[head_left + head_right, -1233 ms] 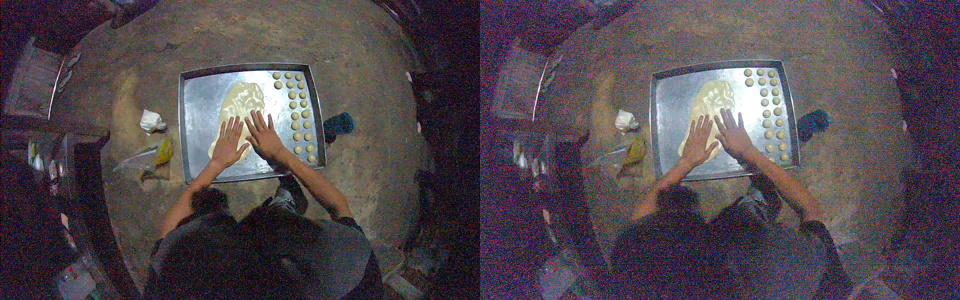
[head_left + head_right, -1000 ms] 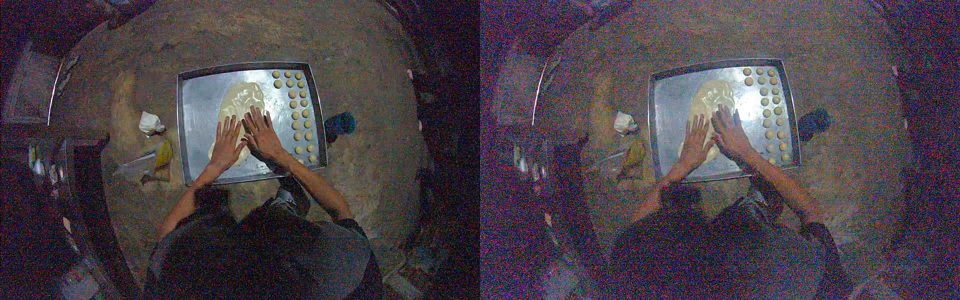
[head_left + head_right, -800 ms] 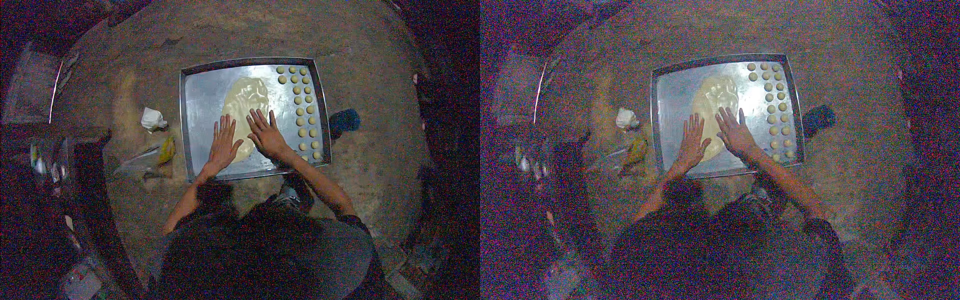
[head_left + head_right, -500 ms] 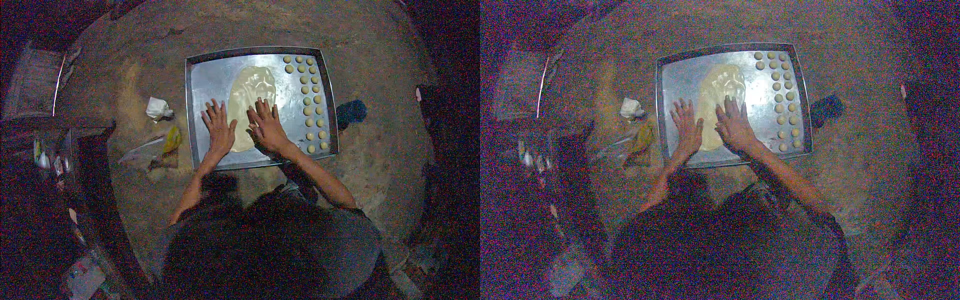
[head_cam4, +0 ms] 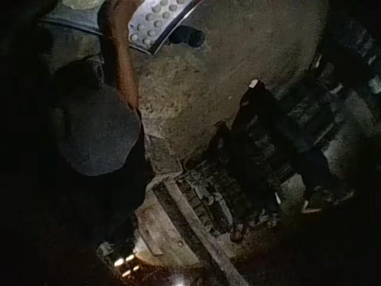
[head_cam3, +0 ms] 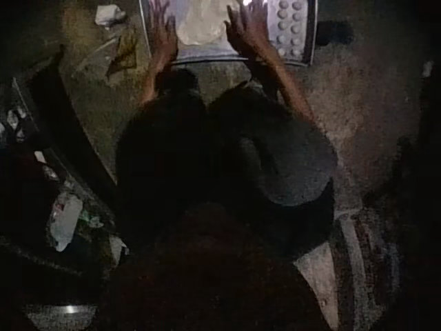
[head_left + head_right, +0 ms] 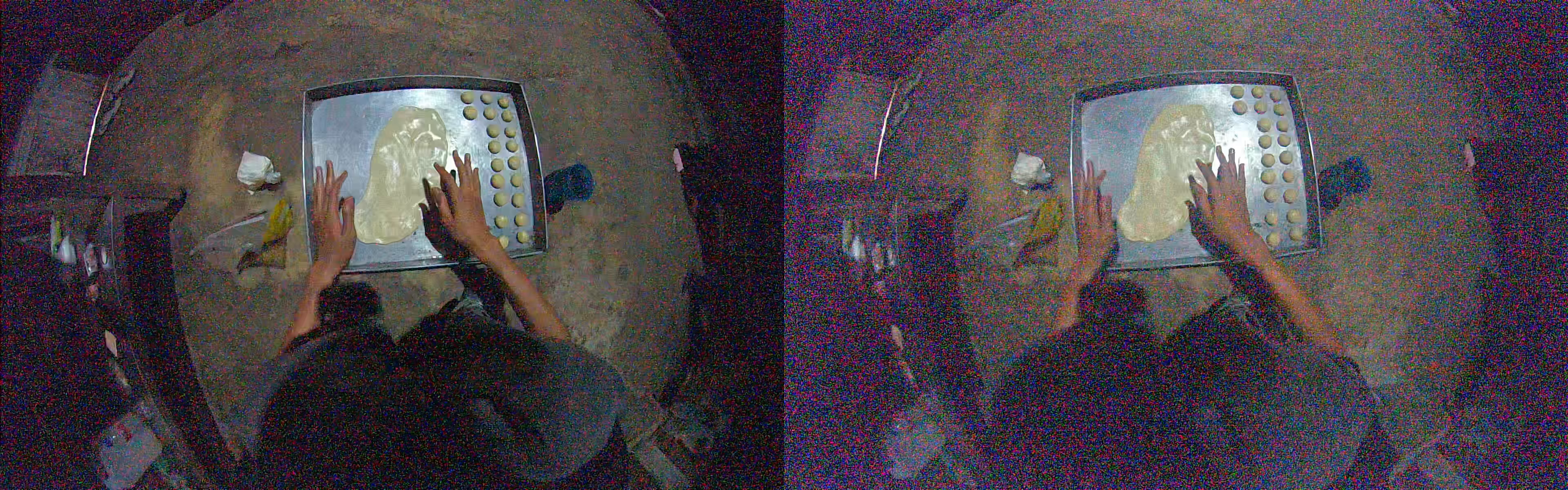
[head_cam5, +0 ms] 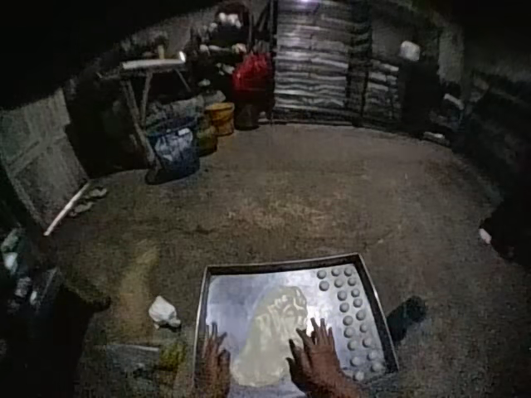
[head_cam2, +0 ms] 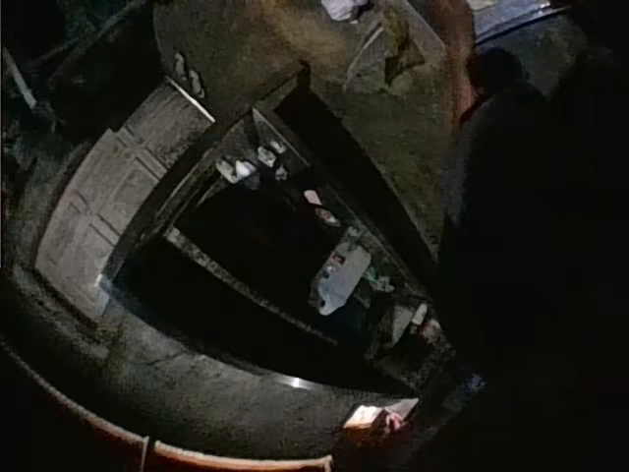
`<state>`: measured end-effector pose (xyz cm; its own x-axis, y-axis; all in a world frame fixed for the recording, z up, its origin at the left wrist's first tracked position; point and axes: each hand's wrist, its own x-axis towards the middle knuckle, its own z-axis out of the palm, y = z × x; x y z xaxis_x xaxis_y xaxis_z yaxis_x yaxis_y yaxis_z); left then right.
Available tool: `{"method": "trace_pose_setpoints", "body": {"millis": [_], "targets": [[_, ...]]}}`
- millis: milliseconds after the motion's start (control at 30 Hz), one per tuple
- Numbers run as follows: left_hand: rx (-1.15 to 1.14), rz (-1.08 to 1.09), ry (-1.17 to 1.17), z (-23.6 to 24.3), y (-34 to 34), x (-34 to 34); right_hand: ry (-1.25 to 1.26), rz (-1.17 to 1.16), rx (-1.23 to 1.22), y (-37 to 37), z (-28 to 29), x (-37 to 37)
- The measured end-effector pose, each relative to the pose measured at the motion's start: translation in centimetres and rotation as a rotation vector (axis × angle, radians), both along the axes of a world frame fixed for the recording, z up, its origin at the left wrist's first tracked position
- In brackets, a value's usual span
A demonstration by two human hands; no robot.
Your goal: The person kneads a portion of dough on a metal tray by hand, flattening it with their palms, rolling it into a cylinder, and stretching it.
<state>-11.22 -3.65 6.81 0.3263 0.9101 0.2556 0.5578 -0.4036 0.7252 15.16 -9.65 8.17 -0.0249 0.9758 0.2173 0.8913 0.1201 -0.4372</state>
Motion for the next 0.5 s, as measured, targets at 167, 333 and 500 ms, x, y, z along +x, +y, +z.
{"method": "trace_pose_setpoints", "body": {"millis": [167,333,500], "targets": [[0.020,-0.127,0.501,-7.5,-6.7,-4.4,-0.020,0.089,-0.112,2.3,-2.6,-4.6],[-0.015,-0.157,0.618,-11.0,-8.2,-5.5,-0.252,0.211,-0.051,7.8,-3.9,-10.9],[-0.016,-0.066,0.667,-9.8,-7.7,-4.8,-0.354,0.324,0.040,9.9,-7.2,-15.6]]}}
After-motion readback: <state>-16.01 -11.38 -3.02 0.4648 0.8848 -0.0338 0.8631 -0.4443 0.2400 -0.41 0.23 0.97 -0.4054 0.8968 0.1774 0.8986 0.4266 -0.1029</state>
